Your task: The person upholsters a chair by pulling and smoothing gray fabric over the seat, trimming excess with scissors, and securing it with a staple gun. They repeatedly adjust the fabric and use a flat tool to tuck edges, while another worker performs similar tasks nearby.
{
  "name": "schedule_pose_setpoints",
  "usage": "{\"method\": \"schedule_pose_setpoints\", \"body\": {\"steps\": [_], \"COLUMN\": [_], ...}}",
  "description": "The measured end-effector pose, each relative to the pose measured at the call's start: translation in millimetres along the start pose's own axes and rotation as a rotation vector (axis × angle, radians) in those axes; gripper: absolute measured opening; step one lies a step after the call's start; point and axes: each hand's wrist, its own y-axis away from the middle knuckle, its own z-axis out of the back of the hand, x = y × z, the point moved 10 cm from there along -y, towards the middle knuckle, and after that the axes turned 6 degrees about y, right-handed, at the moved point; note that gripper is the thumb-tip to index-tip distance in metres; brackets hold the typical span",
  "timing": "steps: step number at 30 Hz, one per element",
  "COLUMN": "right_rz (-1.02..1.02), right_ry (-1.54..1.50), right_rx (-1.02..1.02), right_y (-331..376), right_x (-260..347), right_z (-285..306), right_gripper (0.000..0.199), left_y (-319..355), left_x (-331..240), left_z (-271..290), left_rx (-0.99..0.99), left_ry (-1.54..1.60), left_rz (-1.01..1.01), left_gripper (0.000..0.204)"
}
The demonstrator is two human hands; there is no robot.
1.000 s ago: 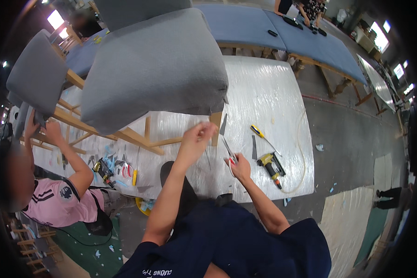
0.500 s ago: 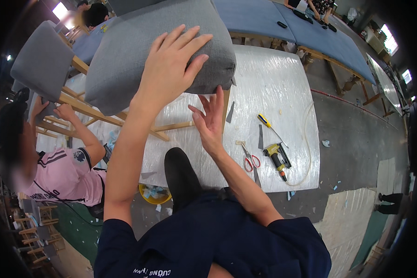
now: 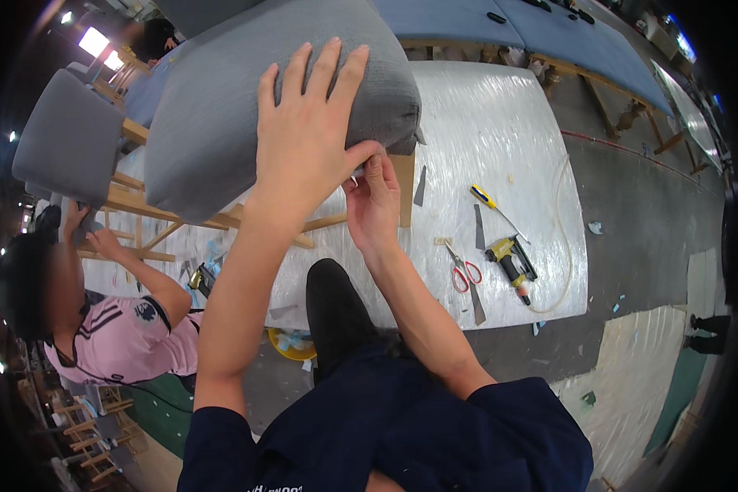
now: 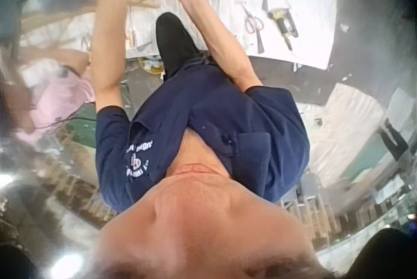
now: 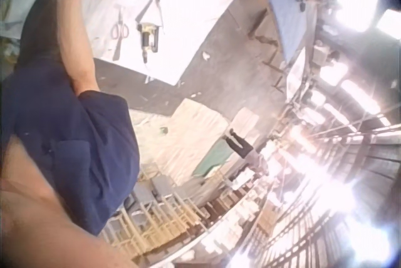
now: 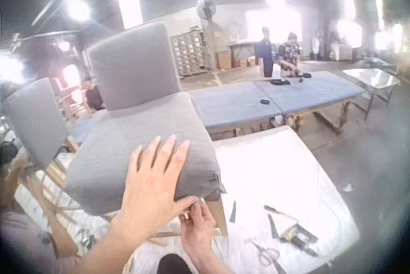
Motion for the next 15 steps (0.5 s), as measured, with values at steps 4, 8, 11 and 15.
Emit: {"method": "schedule_pose_setpoints", "body": {"steps": [4,8,11,15], "right_rz": [-0.02,-0.011,-0.037,-0.056], "right_ry": [-0.013,-0.1,-0.16,-0.191], "right_rx": [0.101,0.111,0.044,0.016], "right_y": [-13,-24,-29,-38], "right_x": [-7,-15,-21,-20], "right_z": [3,7,7,-6], "right_gripper": [0.018,0.019,0.022,0.022], "left_y": [2,2,-1,-1], "left_x": [-3,-2,1,-3], "left_z": [-8,-17,-21,-22], "left_rx": [-0.02,-0.005,-0.005,-0.033], "left_ry": [-0.069,-0.103,-0.118,-0.148], "left_rz": [0.064,0.097,0.118,0.126], "left_gripper": [0.107,0.11,0.111,0.111]}}
